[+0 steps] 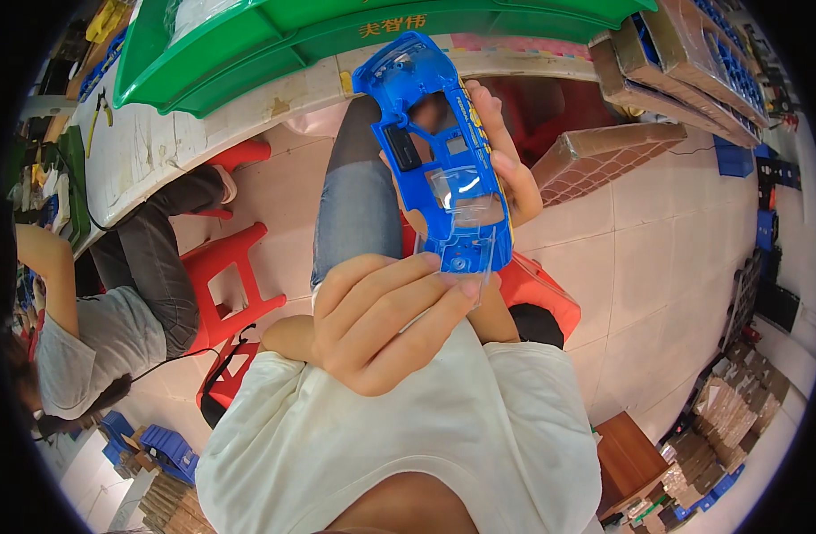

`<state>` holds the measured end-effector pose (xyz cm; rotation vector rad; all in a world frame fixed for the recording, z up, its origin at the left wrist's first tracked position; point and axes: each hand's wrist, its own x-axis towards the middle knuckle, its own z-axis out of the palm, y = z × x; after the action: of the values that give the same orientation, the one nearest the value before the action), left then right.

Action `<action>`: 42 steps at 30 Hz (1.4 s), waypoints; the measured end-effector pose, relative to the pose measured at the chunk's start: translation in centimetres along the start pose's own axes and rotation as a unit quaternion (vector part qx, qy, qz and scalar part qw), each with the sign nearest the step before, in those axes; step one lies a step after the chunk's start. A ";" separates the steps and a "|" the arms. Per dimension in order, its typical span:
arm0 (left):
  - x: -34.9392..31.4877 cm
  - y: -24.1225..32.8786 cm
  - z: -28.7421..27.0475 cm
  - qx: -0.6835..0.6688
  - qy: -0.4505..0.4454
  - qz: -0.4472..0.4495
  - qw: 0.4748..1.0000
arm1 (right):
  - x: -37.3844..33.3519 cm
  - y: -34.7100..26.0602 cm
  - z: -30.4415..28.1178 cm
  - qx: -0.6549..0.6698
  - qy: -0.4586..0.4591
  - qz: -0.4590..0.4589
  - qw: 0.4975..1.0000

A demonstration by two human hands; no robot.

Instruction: The person assembles toy cars by taking clear plastic window inserts from a container and pressing them into the toy car bodies by hand.

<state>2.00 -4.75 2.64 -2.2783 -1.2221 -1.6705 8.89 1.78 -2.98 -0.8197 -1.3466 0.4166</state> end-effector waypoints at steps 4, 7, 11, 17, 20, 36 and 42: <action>0.1 -0.1 0.3 -0.002 0.009 0.001 1.000 | -0.1 -0.2 -0.3 0.046 0.020 0.014 0.999; 0.1 -0.3 0.4 0.004 0.035 0.011 0.999 | -0.1 -0.2 -0.3 0.081 0.036 0.025 0.996; 0.0 -0.5 0.9 -0.004 0.055 0.013 0.998 | 0.3 0.4 0.1 0.029 0.049 -0.049 0.997; 0.2 -0.8 1.7 0.000 0.062 0.002 0.998 | 0.4 -0.1 0.1 -0.092 0.065 -0.080 0.990; 0.2 -0.9 1.7 0.012 0.072 0.018 0.997 | 0.5 -0.5 0.1 -0.148 0.072 -0.084 0.983; 1.0 -1.7 0.3 0.056 -0.041 -0.005 0.998 | 0.2 0.2 -0.8 -0.169 0.033 -0.069 0.983; 1.7 -2.2 -0.1 -0.048 -0.199 -0.104 0.973 | -0.3 -0.6 -1.3 0.002 0.036 0.116 0.993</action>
<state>0.78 -2.34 3.27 -2.7256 -1.5311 -1.3936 9.92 0.84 -2.80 -0.9835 -1.1879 0.5665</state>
